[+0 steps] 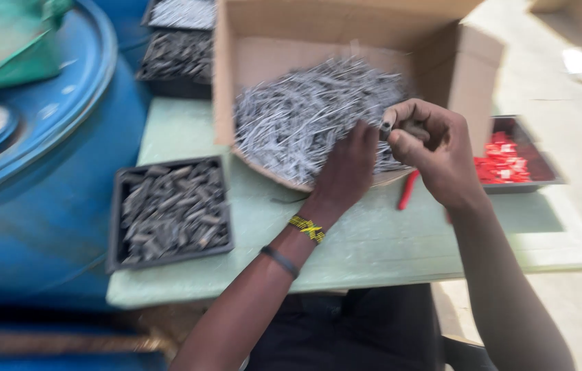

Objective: Sorting metal nails and plastic wall plugs from a large cardboard box into separate plastic trays

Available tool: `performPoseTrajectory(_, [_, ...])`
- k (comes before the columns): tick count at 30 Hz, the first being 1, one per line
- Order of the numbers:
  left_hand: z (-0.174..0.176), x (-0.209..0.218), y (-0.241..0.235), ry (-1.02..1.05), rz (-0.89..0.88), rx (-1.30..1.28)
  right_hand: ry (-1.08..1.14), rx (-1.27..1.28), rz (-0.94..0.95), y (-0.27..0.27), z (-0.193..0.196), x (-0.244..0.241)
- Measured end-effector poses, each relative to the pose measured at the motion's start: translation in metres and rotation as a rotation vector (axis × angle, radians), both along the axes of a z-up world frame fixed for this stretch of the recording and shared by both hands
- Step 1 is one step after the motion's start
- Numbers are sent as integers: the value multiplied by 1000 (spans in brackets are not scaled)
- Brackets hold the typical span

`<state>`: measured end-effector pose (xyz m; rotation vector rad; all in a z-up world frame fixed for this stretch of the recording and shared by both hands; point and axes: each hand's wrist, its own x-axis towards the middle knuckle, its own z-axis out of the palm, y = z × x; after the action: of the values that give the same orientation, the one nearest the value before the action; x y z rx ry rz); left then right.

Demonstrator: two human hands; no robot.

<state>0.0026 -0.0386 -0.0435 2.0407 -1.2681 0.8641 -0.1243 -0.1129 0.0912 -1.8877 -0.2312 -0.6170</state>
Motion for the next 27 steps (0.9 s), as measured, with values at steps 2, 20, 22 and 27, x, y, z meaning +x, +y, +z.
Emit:
performPoseTrajectory(2, [-2,-4,3,19,52,0,-8,-69,109,43,2,3])
performPoseTrajectory(20, [17,-10,12,79,-139,-72,-110,-608,437,195,-19,71])
performPoseTrajectory(22, [16,-8,15,86,-140,-81,-74,-574,478,199,-21,74])
performPoseTrajectory(27, [9,-3,5,94,-183,-67,-175,-519,610,209,-31,87])
